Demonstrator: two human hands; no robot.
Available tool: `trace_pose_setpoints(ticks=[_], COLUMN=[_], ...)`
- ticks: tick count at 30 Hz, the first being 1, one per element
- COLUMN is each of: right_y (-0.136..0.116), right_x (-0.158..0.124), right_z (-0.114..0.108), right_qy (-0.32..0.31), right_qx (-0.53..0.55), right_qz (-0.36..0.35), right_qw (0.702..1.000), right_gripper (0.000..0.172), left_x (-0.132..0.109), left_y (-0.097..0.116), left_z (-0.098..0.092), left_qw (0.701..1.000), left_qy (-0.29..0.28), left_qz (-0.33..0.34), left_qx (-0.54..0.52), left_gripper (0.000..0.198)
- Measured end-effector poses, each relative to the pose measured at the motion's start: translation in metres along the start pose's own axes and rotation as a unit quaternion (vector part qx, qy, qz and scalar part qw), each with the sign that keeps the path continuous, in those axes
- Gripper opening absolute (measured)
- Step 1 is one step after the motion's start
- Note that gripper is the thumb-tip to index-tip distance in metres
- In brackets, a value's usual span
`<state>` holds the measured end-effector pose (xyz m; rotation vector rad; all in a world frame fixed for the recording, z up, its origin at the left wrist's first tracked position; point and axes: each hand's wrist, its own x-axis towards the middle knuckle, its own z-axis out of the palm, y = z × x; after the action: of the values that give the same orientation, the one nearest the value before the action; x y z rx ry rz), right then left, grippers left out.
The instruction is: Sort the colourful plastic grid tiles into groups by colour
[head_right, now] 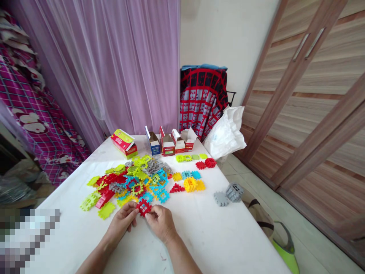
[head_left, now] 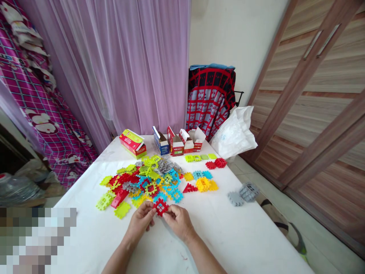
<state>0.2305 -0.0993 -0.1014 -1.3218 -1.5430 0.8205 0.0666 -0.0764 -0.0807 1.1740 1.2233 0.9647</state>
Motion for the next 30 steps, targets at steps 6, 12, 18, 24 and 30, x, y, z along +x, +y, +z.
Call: trace_pose_setpoints(ticks=[6,12,18,24,30], right_y=[0.007,-0.002,-0.034,-0.053,-0.041], right_x=[-0.004,-0.001,0.005,0.01,0.067], right_z=[-0.002,-0.009,-0.029,-0.057,-0.19], right_qy=[0.01,-0.064,-0.157,-0.143,-0.015], right_qx=[0.034,-0.112,-0.288,-0.341,-0.374], right_qz=[0.019,-0.07,-0.079,-0.061,0.03], right_qw=[0.999,0.989,0.941,0.927,0.927], right_gripper=[0.04,0.066,0.047,0.043,0.052], left_x=[0.001,0.002,0.002,0.0,0.008], left_y=[0.005,0.006,0.007,0.011,0.006], left_z=[-0.003,-0.005,-0.002,0.006,-0.005], left_qw=[0.999,0.998,0.995,0.992,0.989], left_qy=[-0.022,-0.047,-0.077,-0.108,-0.017], left_qz=[-0.028,-0.049,-0.053,-0.034,0.059], left_qx=[-0.007,0.009,0.038,0.058,0.137], left_gripper=[0.046,0.042,0.042,0.054,0.055])
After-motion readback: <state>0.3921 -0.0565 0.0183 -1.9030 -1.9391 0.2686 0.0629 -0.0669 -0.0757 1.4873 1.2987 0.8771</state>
